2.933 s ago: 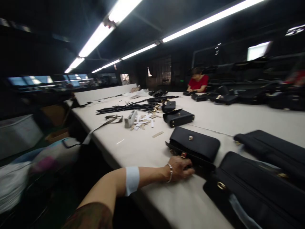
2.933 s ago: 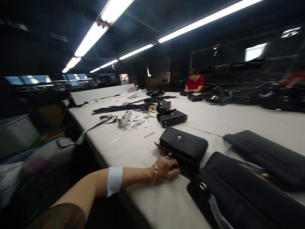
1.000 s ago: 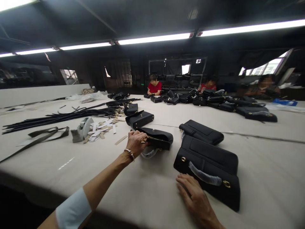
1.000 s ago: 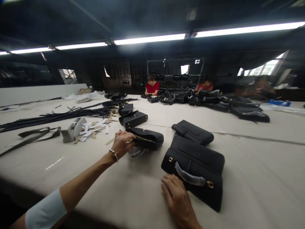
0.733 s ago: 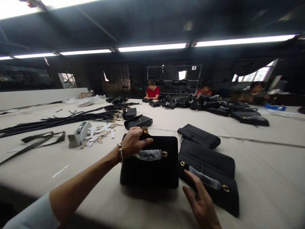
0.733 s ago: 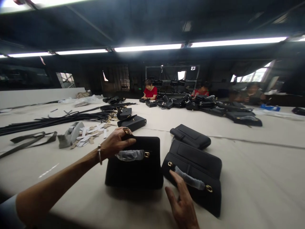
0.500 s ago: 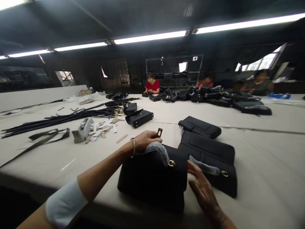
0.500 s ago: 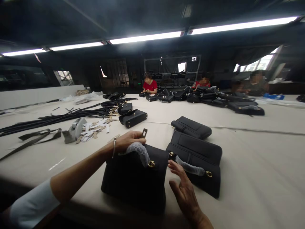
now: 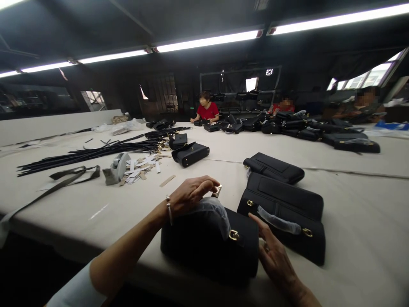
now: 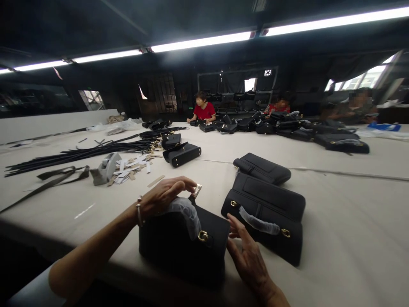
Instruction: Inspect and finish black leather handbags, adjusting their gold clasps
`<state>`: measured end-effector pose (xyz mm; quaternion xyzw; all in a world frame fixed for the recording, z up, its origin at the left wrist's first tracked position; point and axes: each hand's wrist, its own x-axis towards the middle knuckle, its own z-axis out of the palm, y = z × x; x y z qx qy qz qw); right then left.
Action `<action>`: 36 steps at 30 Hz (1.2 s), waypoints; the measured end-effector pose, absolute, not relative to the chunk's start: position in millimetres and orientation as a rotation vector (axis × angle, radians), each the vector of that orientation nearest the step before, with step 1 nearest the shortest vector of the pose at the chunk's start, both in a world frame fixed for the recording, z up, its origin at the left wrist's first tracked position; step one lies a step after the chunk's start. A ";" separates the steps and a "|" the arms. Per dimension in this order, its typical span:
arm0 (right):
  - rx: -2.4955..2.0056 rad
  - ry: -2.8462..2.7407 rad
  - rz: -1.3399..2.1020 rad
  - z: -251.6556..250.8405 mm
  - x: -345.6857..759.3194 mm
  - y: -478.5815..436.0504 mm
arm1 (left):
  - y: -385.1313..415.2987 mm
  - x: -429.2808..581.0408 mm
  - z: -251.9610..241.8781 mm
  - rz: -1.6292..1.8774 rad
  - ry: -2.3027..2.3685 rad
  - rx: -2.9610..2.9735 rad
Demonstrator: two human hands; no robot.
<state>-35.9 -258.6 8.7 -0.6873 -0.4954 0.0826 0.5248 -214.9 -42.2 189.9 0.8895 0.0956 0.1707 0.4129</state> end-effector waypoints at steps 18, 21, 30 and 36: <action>-1.506 -1.031 0.682 23.3 -72.3 -277.2 | -37.8 -264.5 149.7 0.484 0.441 2.907; -1.608 -1.084 0.695 30.4 -95.4 -274.5 | -38.2 -262.8 144.3 0.532 0.527 2.969; -1.621 -1.015 0.531 48.3 -76.4 -238.9 | -36.9 -246.1 149.8 0.801 0.791 2.981; -1.666 -1.124 0.356 49.0 -25.1 -206.0 | -28.3 -254.1 150.4 0.988 0.604 2.614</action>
